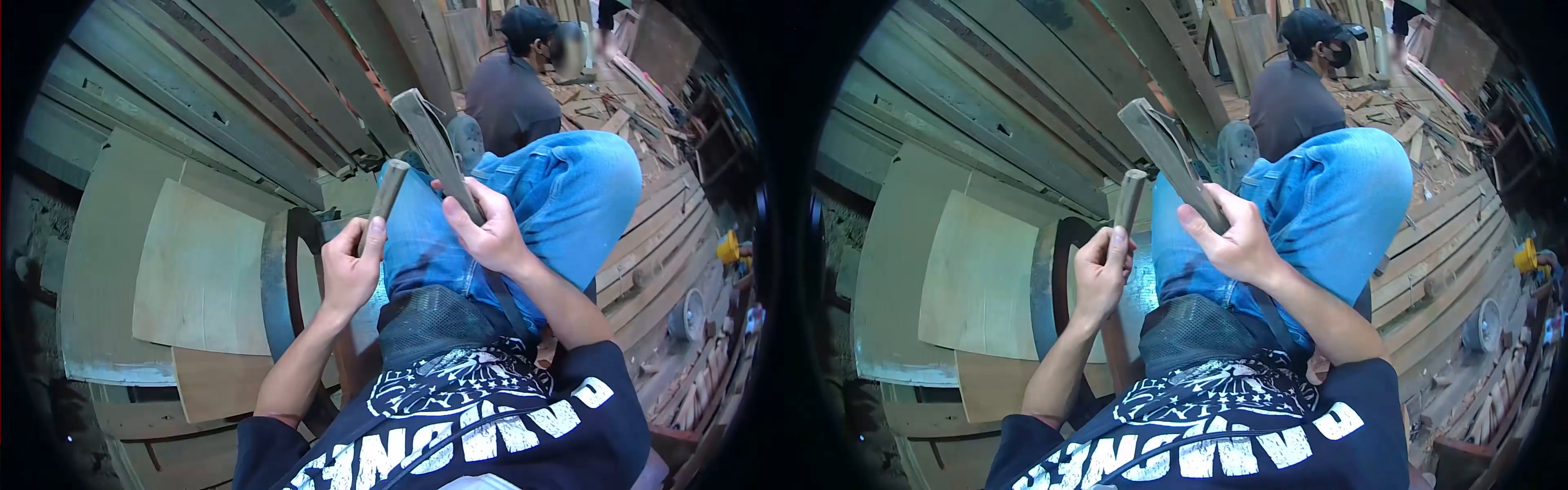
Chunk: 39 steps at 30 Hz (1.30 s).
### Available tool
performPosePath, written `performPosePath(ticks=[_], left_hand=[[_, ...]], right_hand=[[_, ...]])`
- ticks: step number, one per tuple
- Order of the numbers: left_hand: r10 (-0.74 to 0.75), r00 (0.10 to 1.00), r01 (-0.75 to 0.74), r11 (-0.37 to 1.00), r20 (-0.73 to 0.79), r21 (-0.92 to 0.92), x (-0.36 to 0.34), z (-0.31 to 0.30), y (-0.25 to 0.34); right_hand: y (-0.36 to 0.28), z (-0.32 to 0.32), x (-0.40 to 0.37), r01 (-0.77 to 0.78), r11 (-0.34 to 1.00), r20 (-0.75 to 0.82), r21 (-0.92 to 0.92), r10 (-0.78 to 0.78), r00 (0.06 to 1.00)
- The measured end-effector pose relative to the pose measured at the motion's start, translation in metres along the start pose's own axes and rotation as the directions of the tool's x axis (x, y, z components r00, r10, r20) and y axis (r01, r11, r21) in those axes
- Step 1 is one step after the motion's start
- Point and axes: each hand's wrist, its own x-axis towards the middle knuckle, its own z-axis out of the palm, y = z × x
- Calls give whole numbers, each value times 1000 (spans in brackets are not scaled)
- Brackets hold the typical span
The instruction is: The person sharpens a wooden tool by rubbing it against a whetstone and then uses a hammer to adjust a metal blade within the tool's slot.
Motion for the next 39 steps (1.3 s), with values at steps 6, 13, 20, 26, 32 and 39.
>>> performPosePath(ticks=[6, 13, 20, 26, 32, 39], left_hand=[[64, 995, -54, 991, -77, 119, 0, -4, 3], [168, 978, -132, 959, -126, 252, 6, -8, 17], [294, 954, -275, 940, -67, 202, 9, -8, 4], [159, 987, -145, 955, -33, 259, 7, -14, 6], [244, 969, -230, 942, -29, 244, 9, -14, 13], [360, 933, -337, 887, -16, 314, 14, -19, 8]], right_hand=[[3, 0, -2, 13, 999, 86, 41, -17, 996], [3, 3, 0, 14, 1000, 177, -16, -11, 984], [2, 2, -1, 61, 988, 213, -141, -30, 977], [-4, 2, 0, 77, 977, 291, -198, -16, 957], [1, 2, 1, 83, 978, 335, -191, -15, 942], [-10, -3, 1, -139, 982, 362, -131, 178, 915]])
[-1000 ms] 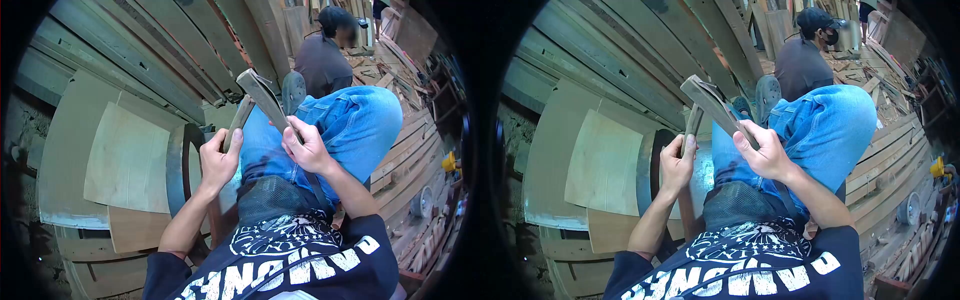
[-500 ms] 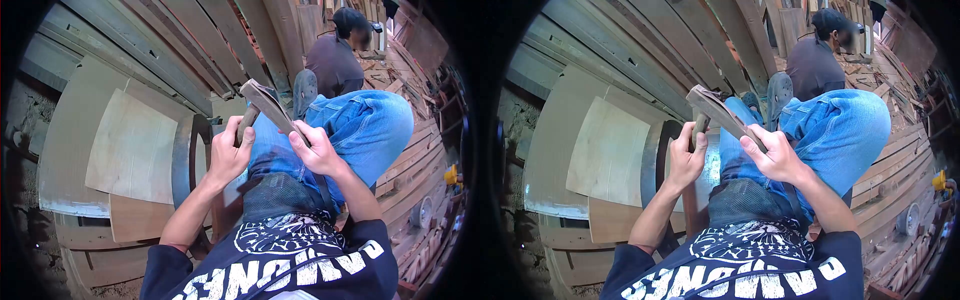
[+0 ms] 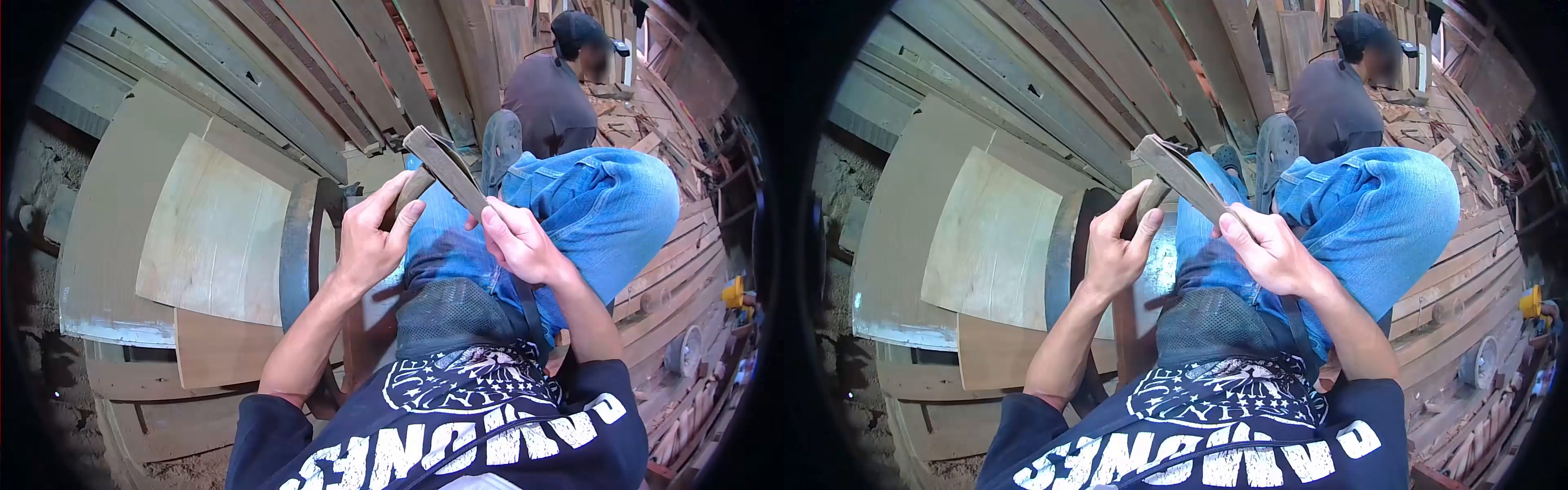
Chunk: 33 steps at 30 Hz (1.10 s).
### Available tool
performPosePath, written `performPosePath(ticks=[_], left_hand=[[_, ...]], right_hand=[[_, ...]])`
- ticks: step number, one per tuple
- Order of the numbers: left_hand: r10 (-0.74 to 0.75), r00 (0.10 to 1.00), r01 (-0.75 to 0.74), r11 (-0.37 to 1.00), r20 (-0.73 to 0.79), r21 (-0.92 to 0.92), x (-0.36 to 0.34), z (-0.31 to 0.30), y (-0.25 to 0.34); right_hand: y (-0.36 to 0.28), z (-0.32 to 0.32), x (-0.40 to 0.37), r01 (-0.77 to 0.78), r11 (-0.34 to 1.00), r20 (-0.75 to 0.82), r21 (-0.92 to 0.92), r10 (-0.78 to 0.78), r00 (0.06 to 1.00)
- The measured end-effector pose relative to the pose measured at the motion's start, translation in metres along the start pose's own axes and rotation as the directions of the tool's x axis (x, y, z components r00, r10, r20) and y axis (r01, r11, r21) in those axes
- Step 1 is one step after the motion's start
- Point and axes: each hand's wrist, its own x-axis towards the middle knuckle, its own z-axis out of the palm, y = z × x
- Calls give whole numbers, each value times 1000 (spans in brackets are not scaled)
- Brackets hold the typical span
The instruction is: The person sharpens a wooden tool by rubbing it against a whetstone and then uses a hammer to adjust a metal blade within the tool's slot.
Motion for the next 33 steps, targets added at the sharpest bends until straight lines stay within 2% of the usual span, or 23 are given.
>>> performPosePath(ticks=[2, 5, 7, 11, 13, 17, 20, 22, 23, 26, 28, 29, 31, 33], left_hand=[[49, 999, -49, 999, -19, 5, 0, 0, -2], [-30, 1000, 30, 1000, 9, -1, 0, -2, 3], [-27, 1000, 27, 999, 4, 34, 0, -2, 6], [4, 1000, -3, 998, -4, 58, 0, 0, 3], [-12, 1000, 12, 998, 2, 57, 0, -1, 7], [-37, 999, 36, 997, 7, 65, 0, -1, 9], [-13, 1000, 10, 994, 25, 106, -3, 3, 4], [95, 995, -91, 989, -29, 114, -5, 8, -1], [94, 995, -91, 989, -28, 113, -5, 8, -1], [30, 999, -32, 991, 16, 131, -4, 5, 2], [-53, 997, 56, 997, -47, 50, -4, 6, 4], [-54, 997, 56, 997, -48, 49, -3, 5, 5], [-89, 995, 91, 994, -40, 64, -3, 4, 7], [-101, 994, 103, 993, -30, 57, -7, 8, 5]], right_hand=[[0, 0, 0, -15, 1000, 6, 11, 15, 1000], [2, 0, 0, -34, 999, -5, 0, 34, 999], [4, 1, 0, -3, 997, -24, -72, 1, 1000], [6, 1, 0, 17, 996, -32, -87, -20, 999], [11, 3, 2, 108, 989, -36, -103, -112, 993], [2, 2, 0, 42, 991, -50, -128, -49, 998], [4, 2, 0, -5, 990, -49, -142, -2, 999], [11, 4, 2, 114, 984, -78, -139, -126, 989], [11, 4, 2, 114, 984, -78, -139, -126, 989], [8, 4, 2, 86, 988, -77, -131, -96, 992], [2, 3, 1, -2, 989, -47, -147, -5, 999], [5, 3, 1, -3, 989, -47, -148, -4, 999], [13, 6, 3, 103, 981, -75, -167, -117, 990], [10, 4, 2, 89, 982, -80, -168, -104, 991]])
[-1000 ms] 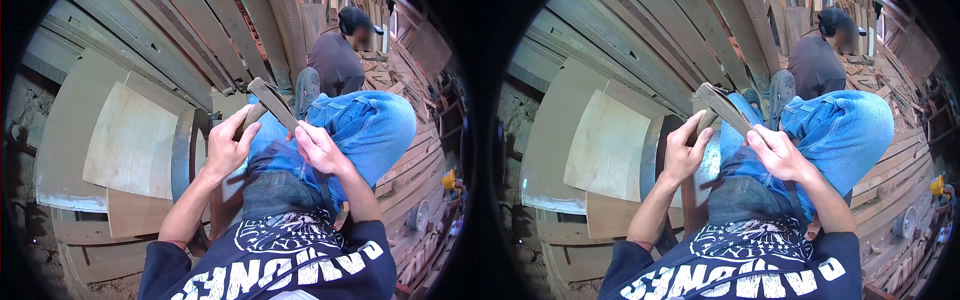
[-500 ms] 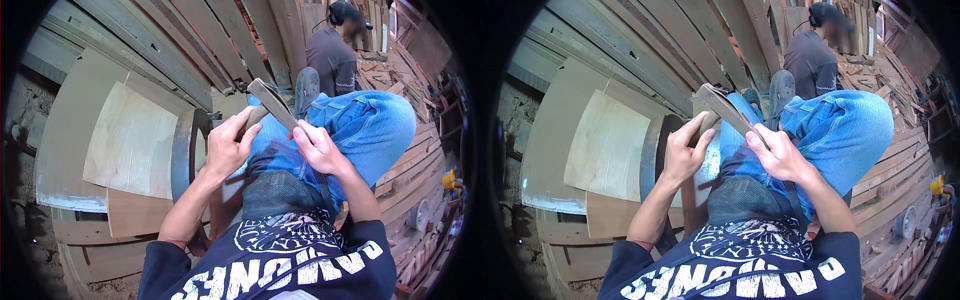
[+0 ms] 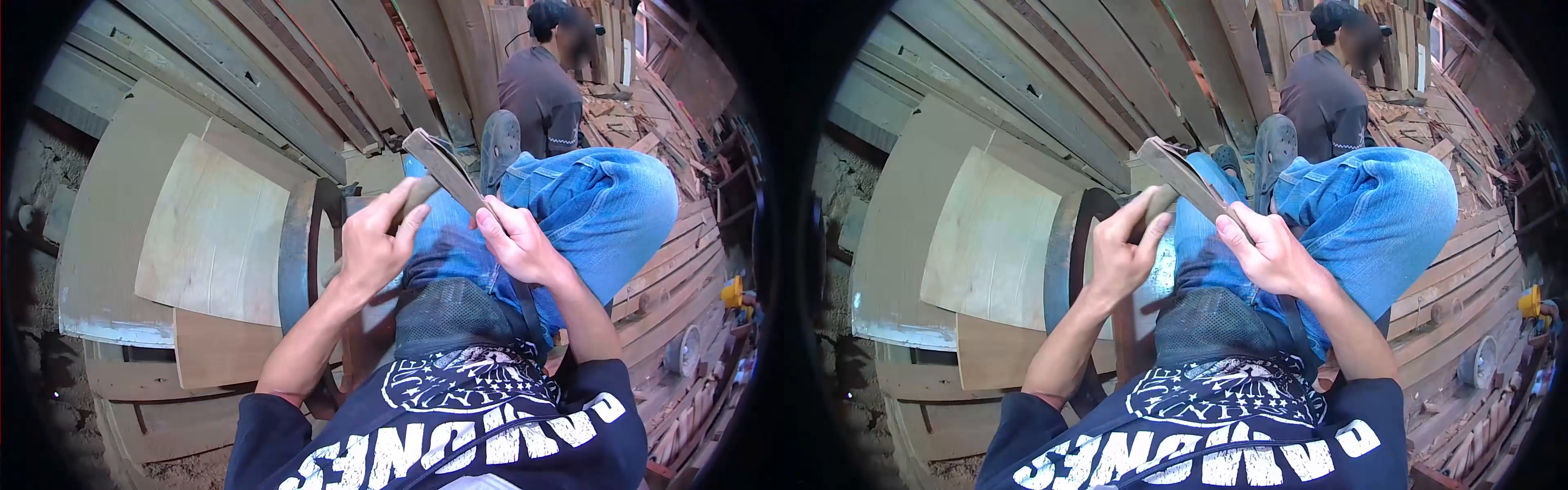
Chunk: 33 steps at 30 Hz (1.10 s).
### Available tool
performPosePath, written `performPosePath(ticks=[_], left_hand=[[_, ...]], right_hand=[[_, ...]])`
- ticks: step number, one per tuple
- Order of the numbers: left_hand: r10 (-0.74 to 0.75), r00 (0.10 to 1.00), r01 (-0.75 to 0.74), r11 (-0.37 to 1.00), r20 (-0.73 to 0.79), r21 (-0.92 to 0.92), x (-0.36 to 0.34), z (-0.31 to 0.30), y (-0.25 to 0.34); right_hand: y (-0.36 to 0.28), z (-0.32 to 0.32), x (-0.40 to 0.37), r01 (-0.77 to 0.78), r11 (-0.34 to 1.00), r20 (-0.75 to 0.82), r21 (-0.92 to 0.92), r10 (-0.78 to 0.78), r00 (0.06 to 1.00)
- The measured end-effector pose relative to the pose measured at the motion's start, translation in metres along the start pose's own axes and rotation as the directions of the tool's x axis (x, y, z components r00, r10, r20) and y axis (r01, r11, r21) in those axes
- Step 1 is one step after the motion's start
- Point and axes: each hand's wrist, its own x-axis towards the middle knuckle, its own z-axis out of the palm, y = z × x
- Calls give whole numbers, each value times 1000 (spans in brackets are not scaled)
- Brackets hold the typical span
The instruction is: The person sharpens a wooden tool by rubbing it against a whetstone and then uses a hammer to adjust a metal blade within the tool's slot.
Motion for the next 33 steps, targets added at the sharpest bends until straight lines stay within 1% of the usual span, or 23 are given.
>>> performPosePath(ticks=[2, 4, 5, 6, 7, 8, 10, 11, 12, 14, 15, 16, 18, 19, 22, 24, 25, 27, 29, 30, 32, 33], left_hand=[[139, 990, -138, 989, -9, 54, -3, 6, -4], [162, 986, -160, 985, -23, 66, -1, 6, -7], [142, 988, -139, 989, -56, 55, 0, 5, -7], [122, 989, -119, 992, -88, 44, 1, 5, -7], [115, 990, -113, 993, -83, 31, 1, 6, -7], [115, 990, -113, 993, -83, 30, 0, 5, -6], [82, 995, -82, 997, 50, 11, -3, 4, -1], [48, 994, -52, 998, 93, 38, -4, 2, 3], [48, 995, -52, 998, 92, 39, -3, 3, 2], [52, 999, -52, 998, -9, -26, 0, 4, 0], [-17, 1000, 16, 998, -7, -62, 2, 1, 2], [-16, 1000, 16, 998, -5, -63, 1, 2, 0], [57, 998, -59, 997, -29, -54, -2, 5, -5], [97, 995, -96, 995, 27, -35, -3, 6, -6], [84, 994, -84, 996, 65, 1, -2, 4, -3], [-25, 1000, 26, 997, 11, -79, 1, 3, -1], [-18, 1000, 19, 997, 14, -73, 1, 2, -1], [-13, 1000, 14, 998, 17, -69, 0, 4, -4], [190, 982, -191, 981, -20, -40, 1, 8, -9], [189, 982, -190, 981, -21, -39, -1, 7, -9], [-36, 995, 45, 995, 98, -93, 1, 1, 0], [-17, 993, 29, 994, 116, -102, 1, 2, -6]], right_hand=[[-1, 0, -1, -15, 1000, -3, -1, 15, 1000], [-1, 1, 0, -23, 1000, -5, 11, 23, 1000], [-3, 1, 0, -23, 1000, -5, 11, 23, 1000], [-7, -1, 0, -64, 998, 20, 12, 63, 998], [-10, -2, 0, -105, 994, 46, 12, 104, 994], [-10, -3, 0, -105, 994, 45, 11, 105, 993], [-10, -4, -1, -110, 994, 37, -18, 111, 993], [-10, -3, -1, -110, 994, 39, -18, 111, 993], [-11, -3, 0, -111, 994, 31, -11, 111, 993], [-8, -1, 0, -112, 994, 22, -3, 112, 993], [-1, 2, 0, -55, 998, 7, -8, 55, 998], [2, 3, 0, 2, 1000, -8, -14, -3, 1000], [2, 2, 0, 0, 1000, -18, -11, 0, 1000], [2, 2, 0, -1, 1000, -25, -7, 1, 1000], [-1, 0, 0, -29, 999, -10, -31, 28, 1000], [-6, -1, 1, -52, 998, 7, -22, 52, 999], [-8, -2, 1, -75, 997, 24, -15, 76, 997], [-10, -2, 0, -75, 997, 22, -13, 76, 997], [-11, -3, 0, -74, 997, 24, -11, 75, 997], [-11, -3, 0, -87, 996, 24, -6, 87, 996], [-11, -3, 0, -101, 995, 21, 0, 101, 995], [-12, -3, 0, -76, 997, 26, -18, 76, 997]])
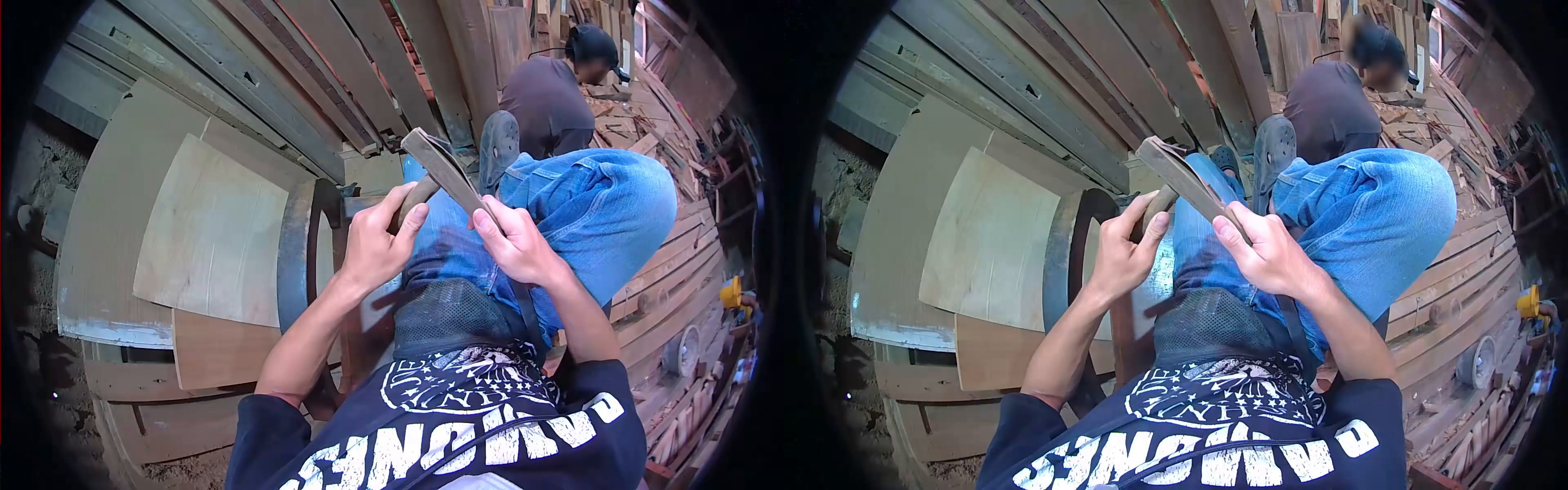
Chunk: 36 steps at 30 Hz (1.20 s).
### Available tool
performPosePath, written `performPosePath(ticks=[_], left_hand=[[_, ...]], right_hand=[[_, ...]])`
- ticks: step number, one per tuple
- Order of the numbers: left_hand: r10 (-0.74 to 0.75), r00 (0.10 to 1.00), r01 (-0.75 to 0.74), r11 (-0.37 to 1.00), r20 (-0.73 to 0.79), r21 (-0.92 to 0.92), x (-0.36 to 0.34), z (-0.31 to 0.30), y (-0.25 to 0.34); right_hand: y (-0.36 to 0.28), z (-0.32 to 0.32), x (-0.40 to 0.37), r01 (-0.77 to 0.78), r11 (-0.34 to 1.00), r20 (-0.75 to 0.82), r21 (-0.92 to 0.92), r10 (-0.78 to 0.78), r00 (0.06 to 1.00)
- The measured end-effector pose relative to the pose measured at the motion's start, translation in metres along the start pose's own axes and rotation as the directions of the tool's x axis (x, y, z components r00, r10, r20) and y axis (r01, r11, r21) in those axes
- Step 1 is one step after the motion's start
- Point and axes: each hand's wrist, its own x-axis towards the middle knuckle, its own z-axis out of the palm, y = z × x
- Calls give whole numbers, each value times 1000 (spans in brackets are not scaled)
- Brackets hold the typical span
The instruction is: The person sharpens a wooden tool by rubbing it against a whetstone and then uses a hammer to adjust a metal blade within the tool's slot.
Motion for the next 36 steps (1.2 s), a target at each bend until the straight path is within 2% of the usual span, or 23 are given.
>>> performPosePath(ticks=[1, 3, 8, 11, 14, 16, 19, 20, 22, 23, 29, 32, 33, 35, 36], left_hand=[[1, 1000, -1, 1000, 1, -1, 1, -2, 0], [-66, 993, 65, 998, 96, 17, 2, -6, 3], [-68, 989, 62, 997, 133, 46, 3, -9, -2], [-44, 993, 44, 999, 112, 3, 4, -9, -1], [-123, 980, 111, 990, 160, 83, 4, -12, 3], [-2, 987, -16, 994, 159, 109, 0, -8, 2], [-6, 984, -17, 992, 178, 127, 2, -10, 5], [-16, 991, 3, 995, 130, 104, 3, -10, 5], [-49, 989, 33, 993, 138, 112, 5, -13, 7], [-81, 986, 63, 991, 146, 122, 5, -14, 7], [-50, 988, 39, 996, 149, 78, 4, -14, 6], [-155, 972, 153, 988, 179, 25, 6, -18, 11], [-155, 972, 153, 988, 179, 25, 4, -15, 11], [-15, 985, 11, 1000, 172, 25, -1, -9, 8], [-18, 984, 14, 1000, 175, 20, -1, -8, 6]], right_hand=[[0, 0, 0, 24, 1000, 5, -19, -24, 1000], [0, -1, 0, 24, 999, 13, -24, -24, 1000], [3, 0, 0, 53, 998, 8, -28, -53, 999], [2, 0, 0, 46, 999, 11, -25, -45, 999], [2, 0, 0, 65, 997, 4, -42, -65, 998], [0, -2, 0, 35, 998, 7, -45, -35, 999], [0, -1, 0, 28, 999, 1, -34, -28, 1000], [3, 0, 1, 28, 999, 1, -34, -28, 1000], [10, 3, 2, 100, 994, -32, -36, -101, 994], [9, 2, 1, 99, 994, -31, -35, -100, 994], [1, -1, 0, 18, 999, 15, -36, -18, 1000], [4, 0, 0, 70, 997, -12, -34, -70, 997], [4, -1, 0, 63, 997, -8, -43, -63, 998], [2, -2, 0, 58, 997, -4, -51, -58, 998], [1, -2, 0, 50, 997, -4, -52, -50, 999]])
